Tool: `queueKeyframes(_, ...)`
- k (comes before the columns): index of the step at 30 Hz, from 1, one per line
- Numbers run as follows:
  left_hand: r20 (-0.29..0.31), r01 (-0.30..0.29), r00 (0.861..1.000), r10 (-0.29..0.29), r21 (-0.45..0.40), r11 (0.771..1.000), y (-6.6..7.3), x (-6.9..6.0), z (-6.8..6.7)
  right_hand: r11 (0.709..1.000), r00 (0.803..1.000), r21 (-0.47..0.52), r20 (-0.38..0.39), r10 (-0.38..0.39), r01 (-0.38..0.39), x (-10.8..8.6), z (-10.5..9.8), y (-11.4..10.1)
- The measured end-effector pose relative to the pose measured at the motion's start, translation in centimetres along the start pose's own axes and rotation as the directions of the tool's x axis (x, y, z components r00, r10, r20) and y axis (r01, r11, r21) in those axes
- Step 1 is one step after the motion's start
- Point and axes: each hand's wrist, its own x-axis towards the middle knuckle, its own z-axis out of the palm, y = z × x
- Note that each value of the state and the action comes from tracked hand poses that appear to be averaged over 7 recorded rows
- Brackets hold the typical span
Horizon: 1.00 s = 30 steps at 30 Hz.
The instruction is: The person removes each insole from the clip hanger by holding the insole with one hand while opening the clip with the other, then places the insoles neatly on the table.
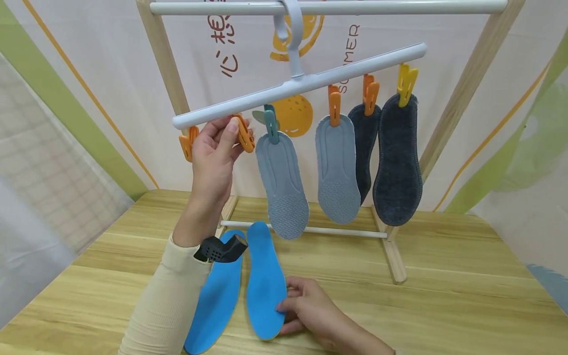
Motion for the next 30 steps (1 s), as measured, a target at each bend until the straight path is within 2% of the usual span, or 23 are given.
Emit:
queueKeyframes(7,0.0,0.003,1.0,-0.003,-0.018,1.0,0.23,0.23,-0.04,1.0,1.0,0.011,0.022,0.003,-0.003,0.29,0.21,-0.12)
queueKeyframes(14,0.007,0.025,1.0,-0.025,-0.019,1.0,0.08,-0.08,-0.1,0.999,0.999,0.027,0.032,0.023,-0.024,0.38,0.62,0.11)
queueKeyframes(23,0.005,0.023,1.0,-0.023,-0.018,1.0,0.01,-0.32,-0.13,0.998,0.996,0.027,0.077,0.05,-0.052,0.56,0.9,0.36)
queueKeyframes(26,0.011,0.02,1.0,-0.02,-0.017,1.0,0.03,-0.34,-0.14,0.998,0.996,-0.001,0.072,0.058,-0.058,0.57,0.87,0.41)
queueKeyframes(30,0.015,0.02,1.0,-0.02,-0.007,1.0,0.02,-0.32,-0.15,0.995,0.997,-0.087,0.052,0.055,-0.05,0.64,0.88,0.34)
